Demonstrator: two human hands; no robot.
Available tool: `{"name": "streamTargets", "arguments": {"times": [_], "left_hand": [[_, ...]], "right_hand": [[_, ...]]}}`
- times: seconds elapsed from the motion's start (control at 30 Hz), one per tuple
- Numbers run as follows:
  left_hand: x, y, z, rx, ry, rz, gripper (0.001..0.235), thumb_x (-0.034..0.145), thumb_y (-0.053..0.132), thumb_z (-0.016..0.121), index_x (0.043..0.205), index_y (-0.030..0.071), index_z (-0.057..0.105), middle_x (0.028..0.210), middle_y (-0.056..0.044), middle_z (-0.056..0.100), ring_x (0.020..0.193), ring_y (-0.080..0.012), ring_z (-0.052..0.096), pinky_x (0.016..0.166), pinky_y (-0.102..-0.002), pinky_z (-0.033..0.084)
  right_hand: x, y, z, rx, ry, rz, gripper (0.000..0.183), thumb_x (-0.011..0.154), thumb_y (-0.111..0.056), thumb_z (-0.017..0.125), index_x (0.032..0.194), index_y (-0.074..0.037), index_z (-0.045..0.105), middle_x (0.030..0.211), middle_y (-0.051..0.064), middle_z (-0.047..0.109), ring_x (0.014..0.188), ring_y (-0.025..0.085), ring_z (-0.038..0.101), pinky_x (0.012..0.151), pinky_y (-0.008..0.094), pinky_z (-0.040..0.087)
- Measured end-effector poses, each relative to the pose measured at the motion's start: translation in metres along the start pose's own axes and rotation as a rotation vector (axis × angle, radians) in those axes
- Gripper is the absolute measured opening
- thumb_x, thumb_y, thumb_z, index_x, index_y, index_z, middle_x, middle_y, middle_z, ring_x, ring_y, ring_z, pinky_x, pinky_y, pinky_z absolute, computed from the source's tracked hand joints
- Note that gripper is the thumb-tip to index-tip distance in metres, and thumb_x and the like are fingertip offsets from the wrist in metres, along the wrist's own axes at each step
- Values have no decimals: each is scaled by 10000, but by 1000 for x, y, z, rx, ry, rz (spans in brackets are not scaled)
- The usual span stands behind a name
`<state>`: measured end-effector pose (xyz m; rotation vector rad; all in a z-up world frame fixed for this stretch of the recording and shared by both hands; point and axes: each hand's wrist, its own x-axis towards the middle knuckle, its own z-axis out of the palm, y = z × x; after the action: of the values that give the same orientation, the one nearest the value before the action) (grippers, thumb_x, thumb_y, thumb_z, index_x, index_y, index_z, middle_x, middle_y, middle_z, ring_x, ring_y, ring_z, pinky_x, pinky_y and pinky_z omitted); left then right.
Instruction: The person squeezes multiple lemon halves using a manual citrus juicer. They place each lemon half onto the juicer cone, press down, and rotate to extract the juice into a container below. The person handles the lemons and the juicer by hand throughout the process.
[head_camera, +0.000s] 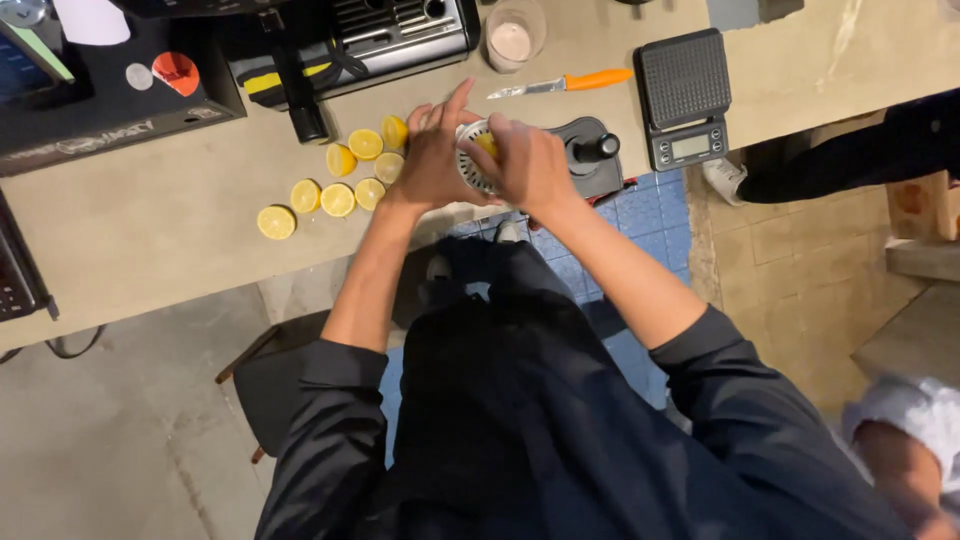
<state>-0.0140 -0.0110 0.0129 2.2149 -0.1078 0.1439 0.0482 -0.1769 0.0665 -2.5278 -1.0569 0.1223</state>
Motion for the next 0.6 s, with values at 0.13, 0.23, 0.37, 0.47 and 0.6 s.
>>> {"name": "streamTargets", "arguments": {"times": [0.13, 0.23, 0.37, 0.47, 0.6], "left_hand": [[-2, 2, -4, -51, -14, -3, 1482, 534, 545, 1031, 1607, 86, 118, 1450, -135, 625, 1390, -299, 550, 1175, -484, 151], [-3, 4, -4, -36, 0, 33, 1495, 560, 549, 1045, 1608, 56, 100, 1306, -121, 664, 1348, -297, 562, 1157, -480, 187], [-3, 4, -2, -6, -22, 11, 1522, 561, 538, 1063, 1617, 97, 61, 1396, -174, 632, 1406, -331, 522, 1161, -468, 176], [2, -3, 0, 8, -5, 30, 1520, 539, 550, 1055, 1613, 99, 79, 1301, -106, 693, 1338, -322, 549, 1135, -468, 195], [0, -3, 2, 3, 23, 30, 1505, 521, 663, 994, 1610, 100, 122, 1266, -78, 711, 1310, -306, 581, 1128, -482, 209]], "right_hand": [[4, 1, -38, -17, 83, -356, 350, 964, -278, 826, 1053, -41, 585, 918, 100, 586, 752, 224, 536, 590, 294, 460], [9, 11, -38, 22, -78, -473, 205, 975, -155, 728, 1012, -58, 550, 860, 128, 503, 660, 309, 489, 511, 420, 406], [25, 16, -18, -362, -148, -482, 406, 1054, -479, 593, 1258, -131, 548, 693, 39, 622, 466, 194, 512, 437, 332, 420], [28, 26, 4, -309, -90, -458, 356, 1028, -431, 541, 1240, -157, 621, 615, 44, 592, 399, 228, 493, 404, 361, 385], [9, 20, 27, -88, 217, -240, 270, 1001, -292, 554, 781, -168, 651, 599, 71, 625, 469, 339, 589, 387, 427, 344]]}}
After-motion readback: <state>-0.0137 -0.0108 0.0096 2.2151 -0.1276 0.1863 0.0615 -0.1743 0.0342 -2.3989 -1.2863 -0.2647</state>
